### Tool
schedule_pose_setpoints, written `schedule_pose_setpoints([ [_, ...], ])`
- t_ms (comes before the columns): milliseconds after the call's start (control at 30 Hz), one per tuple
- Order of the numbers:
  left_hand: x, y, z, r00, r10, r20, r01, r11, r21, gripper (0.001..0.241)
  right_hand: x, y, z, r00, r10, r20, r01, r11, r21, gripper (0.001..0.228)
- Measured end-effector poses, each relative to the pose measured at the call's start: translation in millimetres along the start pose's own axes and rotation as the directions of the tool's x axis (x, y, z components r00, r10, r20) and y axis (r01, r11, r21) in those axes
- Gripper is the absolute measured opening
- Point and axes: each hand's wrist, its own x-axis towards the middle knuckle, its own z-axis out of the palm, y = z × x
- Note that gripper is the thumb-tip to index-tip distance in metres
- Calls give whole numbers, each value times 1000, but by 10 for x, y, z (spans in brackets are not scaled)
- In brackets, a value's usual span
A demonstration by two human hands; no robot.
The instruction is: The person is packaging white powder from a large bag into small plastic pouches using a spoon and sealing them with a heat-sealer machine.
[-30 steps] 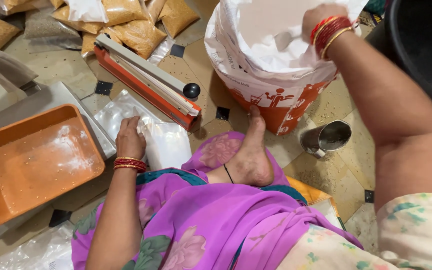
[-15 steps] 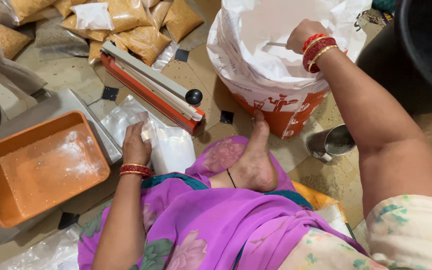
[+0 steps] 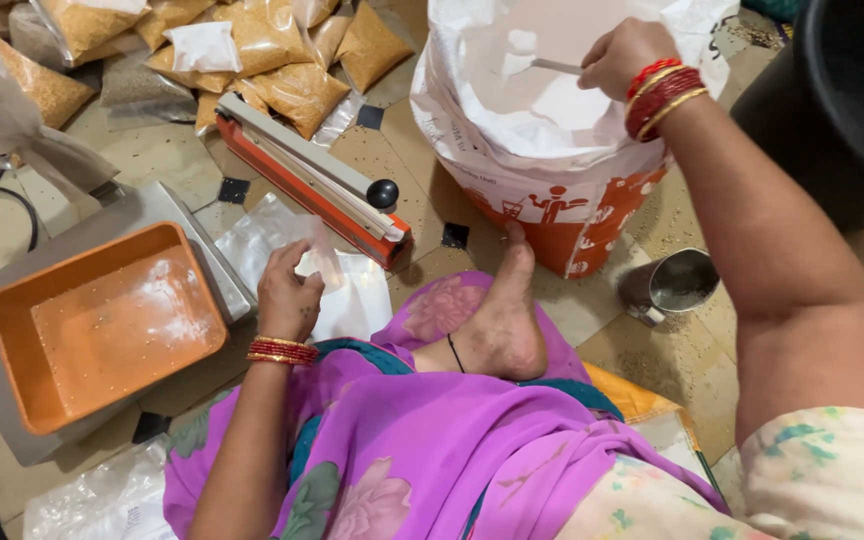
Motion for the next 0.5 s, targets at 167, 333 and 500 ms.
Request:
schedule_pose_setpoints([
  [167, 24, 1120, -233, 992, 25, 123, 24, 925, -379, 55, -387, 203, -540, 999, -23, 26, 27, 986, -165, 34],
  [333, 311, 2275, -225, 924, 363, 122, -298, 882, -365, 70, -740, 290, -947, 998, -32, 61, 39, 993, -113, 35],
  [500, 821, 3205, 439, 898, 404, 173, -320, 872, -371, 70, -900, 464, -1210, 995, -36, 96, 44, 996, -84, 36],
])
